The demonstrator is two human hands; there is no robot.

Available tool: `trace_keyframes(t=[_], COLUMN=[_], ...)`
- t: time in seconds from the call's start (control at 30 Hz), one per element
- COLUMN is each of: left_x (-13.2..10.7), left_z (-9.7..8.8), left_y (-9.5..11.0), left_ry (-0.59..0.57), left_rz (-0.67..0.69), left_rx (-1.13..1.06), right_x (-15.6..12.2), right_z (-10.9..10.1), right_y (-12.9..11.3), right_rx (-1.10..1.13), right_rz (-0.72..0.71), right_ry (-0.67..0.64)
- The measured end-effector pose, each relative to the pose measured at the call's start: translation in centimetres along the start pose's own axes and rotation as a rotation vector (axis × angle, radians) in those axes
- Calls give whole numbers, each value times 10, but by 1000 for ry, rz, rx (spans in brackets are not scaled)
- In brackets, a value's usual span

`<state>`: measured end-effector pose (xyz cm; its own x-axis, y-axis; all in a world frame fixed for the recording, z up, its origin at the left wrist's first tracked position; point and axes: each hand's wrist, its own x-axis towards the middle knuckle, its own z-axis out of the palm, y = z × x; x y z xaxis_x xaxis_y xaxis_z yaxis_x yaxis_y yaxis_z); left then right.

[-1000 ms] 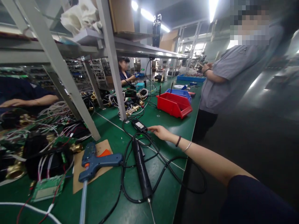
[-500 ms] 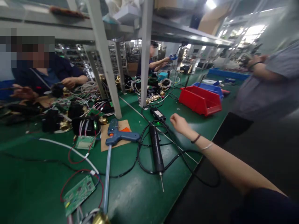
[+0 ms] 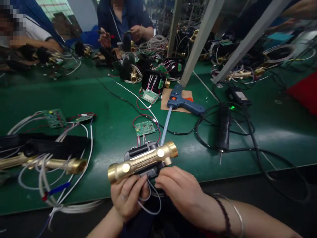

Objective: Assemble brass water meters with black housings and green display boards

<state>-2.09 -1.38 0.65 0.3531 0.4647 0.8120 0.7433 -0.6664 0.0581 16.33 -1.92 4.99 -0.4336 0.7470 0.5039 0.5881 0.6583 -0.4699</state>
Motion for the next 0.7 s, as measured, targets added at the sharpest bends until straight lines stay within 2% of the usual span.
trace_keyframes(t=[0.17,0.27,0.47,0.6,0.67,0.7], left_x=[-9,-10,-9,-16,-21,-24], left_z=[1,2,2,9,15,18], left_y=[2,3,-1,-8,-11,-13], left_ry=[80,90,118,151,213,242], left_rz=[-48,-66,-48,-2,-17,-16], left_rx=[62,42,23,26,38,49], right_x=[8,10,8,5,2,0], right_z=[21,25,29,17,1,-9], right_y=[0,1,2,-1,8,17], right_rx=[-256,-307,-352,-303,-246,-243], right_rz=[-124,-173,-270,-255,-258,-243], right_ry=[62,30,80,7,43,110])
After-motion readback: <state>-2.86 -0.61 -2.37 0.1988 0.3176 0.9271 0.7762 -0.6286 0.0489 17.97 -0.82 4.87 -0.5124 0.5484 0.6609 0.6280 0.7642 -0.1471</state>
